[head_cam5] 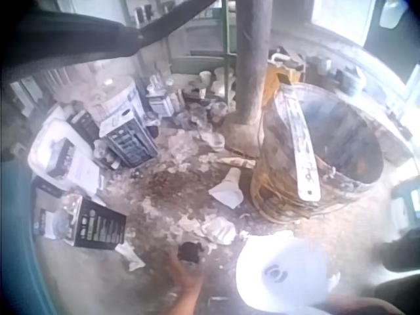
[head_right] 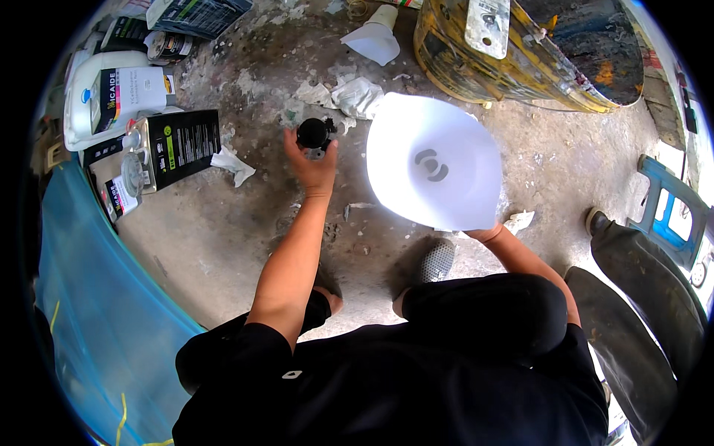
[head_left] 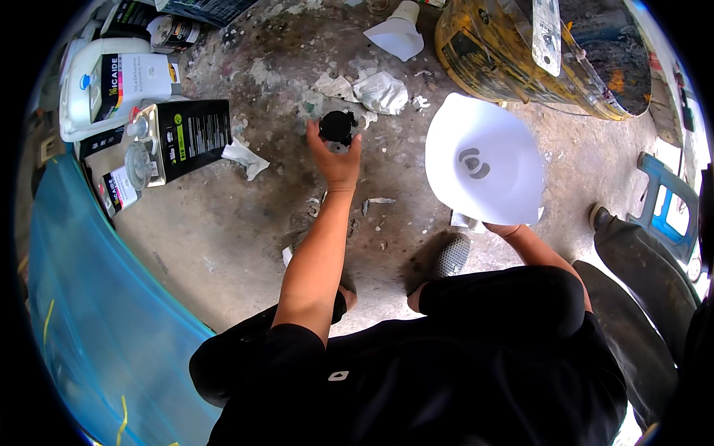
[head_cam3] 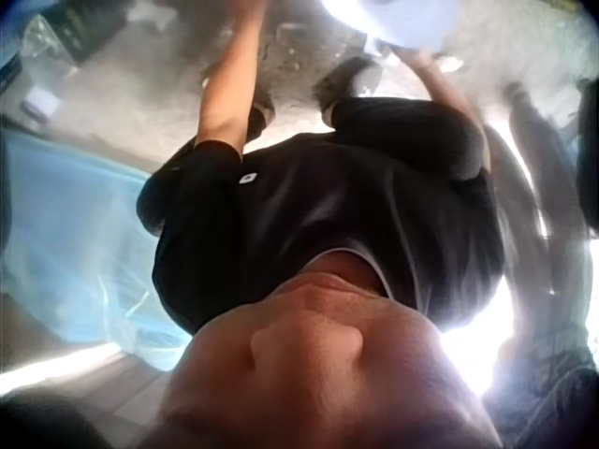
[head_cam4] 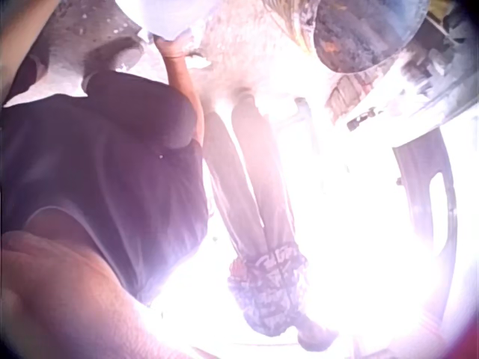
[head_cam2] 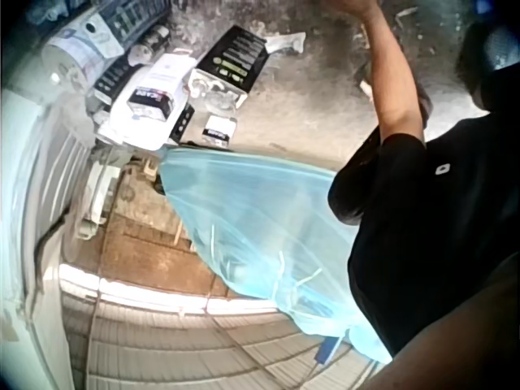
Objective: The person retrieves a container of dark liquid from a shelf and pours it into a small metal cup. They then use a metal ruler to stir the liquid and wipe the ruler with a paper towel. The person pours the liquid into a white funnel and then pours it back into the original container, repeating the stirring process.
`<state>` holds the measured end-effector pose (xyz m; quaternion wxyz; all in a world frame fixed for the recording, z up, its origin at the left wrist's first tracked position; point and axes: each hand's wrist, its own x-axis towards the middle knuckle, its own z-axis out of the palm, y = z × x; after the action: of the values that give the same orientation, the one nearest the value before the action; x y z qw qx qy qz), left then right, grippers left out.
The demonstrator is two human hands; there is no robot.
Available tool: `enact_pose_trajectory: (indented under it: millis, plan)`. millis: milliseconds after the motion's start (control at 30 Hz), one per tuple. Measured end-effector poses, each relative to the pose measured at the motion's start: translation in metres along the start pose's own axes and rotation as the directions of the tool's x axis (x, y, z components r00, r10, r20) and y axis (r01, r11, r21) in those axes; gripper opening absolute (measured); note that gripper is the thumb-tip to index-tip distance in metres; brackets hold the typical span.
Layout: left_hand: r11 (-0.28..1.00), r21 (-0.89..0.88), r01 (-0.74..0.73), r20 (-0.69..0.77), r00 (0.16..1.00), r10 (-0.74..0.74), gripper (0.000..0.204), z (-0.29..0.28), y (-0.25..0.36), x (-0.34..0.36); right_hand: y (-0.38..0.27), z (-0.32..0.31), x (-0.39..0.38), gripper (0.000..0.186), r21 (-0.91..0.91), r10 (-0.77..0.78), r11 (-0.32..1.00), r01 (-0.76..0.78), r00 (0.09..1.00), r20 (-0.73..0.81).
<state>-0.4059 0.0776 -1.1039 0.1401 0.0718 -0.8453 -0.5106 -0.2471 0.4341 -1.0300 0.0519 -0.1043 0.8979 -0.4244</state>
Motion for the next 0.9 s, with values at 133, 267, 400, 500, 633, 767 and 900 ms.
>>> enact_pose_trajectory:
  millis: [133, 267, 400, 500, 633, 767, 900]
  plan:
    - [0.999, -0.028, 0.031, -0.012, 0.999, -0.031, 0.106, 0.003, -0.006, -0.001, -0.002, -0.004, 0.002, 0.034, 0.037, 0.067, 0.997, -0.070, 0.996, 0.062]
    - [0.998, -0.065, 0.006, -0.042, 0.999, -0.009, 0.103, 0.006, -0.009, 0.000, -0.006, -0.003, 0.004, 0.033, 0.072, 0.015, 0.997, -0.014, 1.000, -0.015]
    - [0.993, -0.118, -0.025, -0.074, 0.997, 0.016, 0.101, 0.008, -0.013, 0.005, -0.005, -0.001, 0.004, 0.032, 0.099, 0.012, 0.995, -0.007, 0.999, -0.051]
    - [0.991, -0.118, -0.057, -0.065, 0.997, 0.050, 0.102, 0.007, -0.013, 0.007, -0.007, -0.002, 0.007, 0.032, 0.061, 0.025, 0.998, -0.023, 0.999, -0.036]
    - [0.988, -0.133, -0.074, -0.058, 0.996, 0.067, 0.098, 0.002, -0.008, 0.009, -0.020, -0.007, 0.015, 0.031, 0.164, 0.085, 0.983, -0.079, 0.996, -0.031]
    - [0.985, -0.117, -0.127, -0.042, 0.992, 0.123, 0.098, -0.011, 0.009, 0.017, -0.015, -0.006, 0.017, 0.031, -0.043, -0.044, 0.998, 0.043, 0.999, -0.030]
    - [0.950, -0.223, -0.220, -0.049, 0.976, 0.214, 0.099, -0.026, 0.038, 0.031, -0.013, -0.002, 0.016, 0.030, -0.118, -0.056, 0.992, 0.049, 0.997, -0.058]
